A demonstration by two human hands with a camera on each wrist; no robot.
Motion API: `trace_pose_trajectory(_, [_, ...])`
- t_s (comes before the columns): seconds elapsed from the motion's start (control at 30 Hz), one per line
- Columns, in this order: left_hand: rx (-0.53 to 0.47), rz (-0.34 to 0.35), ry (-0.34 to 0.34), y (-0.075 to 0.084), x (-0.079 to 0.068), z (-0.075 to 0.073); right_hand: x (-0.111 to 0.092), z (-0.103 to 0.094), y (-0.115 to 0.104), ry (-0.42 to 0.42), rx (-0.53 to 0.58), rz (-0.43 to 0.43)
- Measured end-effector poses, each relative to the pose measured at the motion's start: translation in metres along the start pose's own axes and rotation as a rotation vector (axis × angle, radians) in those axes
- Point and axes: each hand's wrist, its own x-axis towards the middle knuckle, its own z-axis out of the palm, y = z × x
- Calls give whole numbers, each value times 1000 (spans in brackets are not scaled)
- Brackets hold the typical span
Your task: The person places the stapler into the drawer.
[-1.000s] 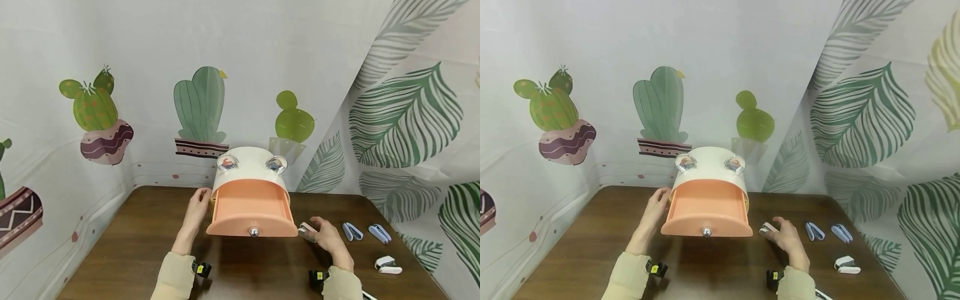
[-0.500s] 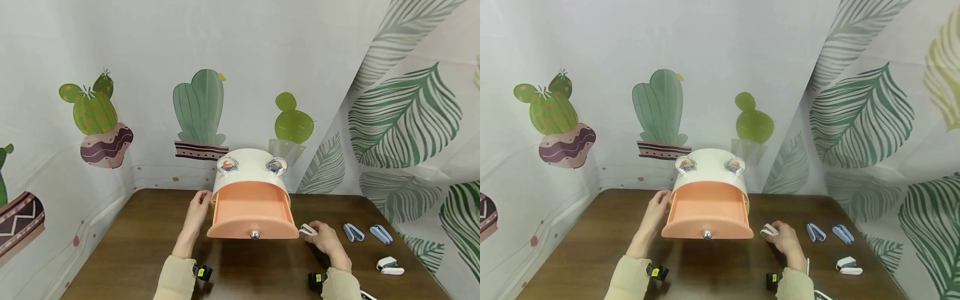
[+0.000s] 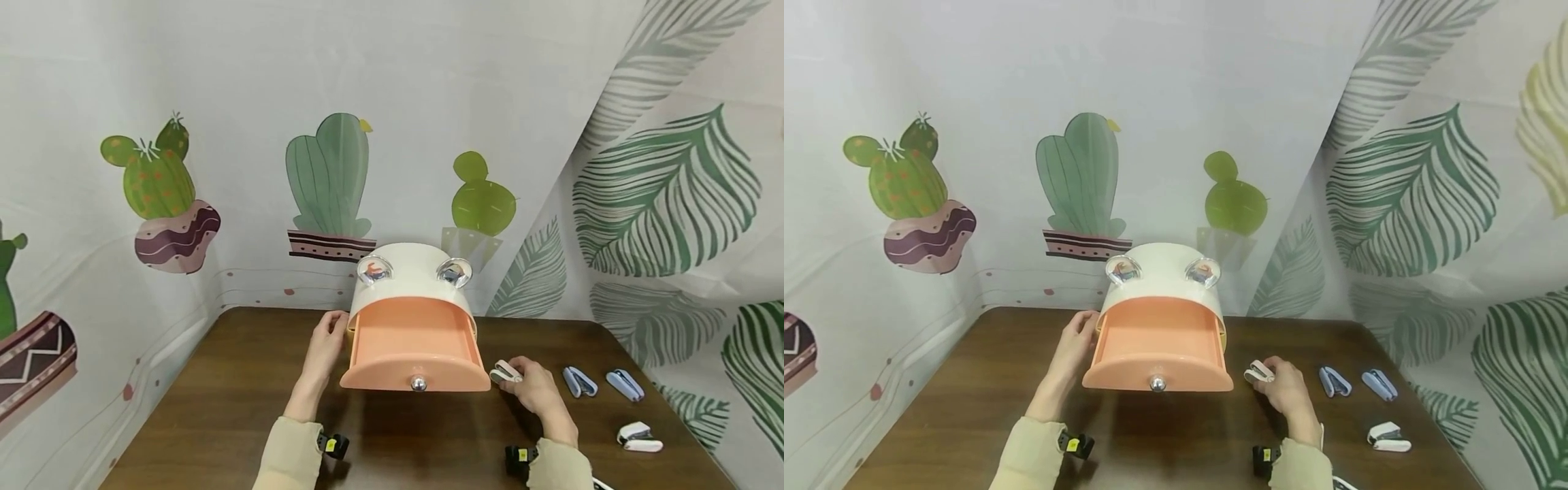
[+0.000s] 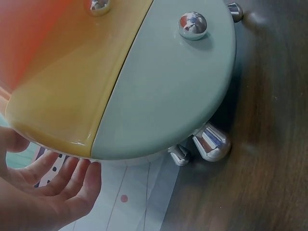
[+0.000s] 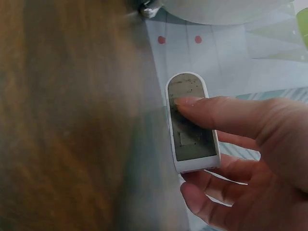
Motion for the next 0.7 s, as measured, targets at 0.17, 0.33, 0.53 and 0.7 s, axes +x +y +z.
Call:
trace_pose_trajectory(0.17, [-2, -7, -2, -1, -1, 1, -4, -11, -5, 40, 1, -28])
trace_pose_trajectory(0.33, [9, 3, 14, -2, 0, 2, -6, -24, -14, 93, -16, -69])
trace_pose_trajectory(0.53, [15, 2, 18, -2, 1, 1, -17, -42, -30, 147, -6, -82])
trace_pose_trajectory(0.7, [11, -1, 19, -1, 1, 1, -26, -54, -40, 235, -8, -111])
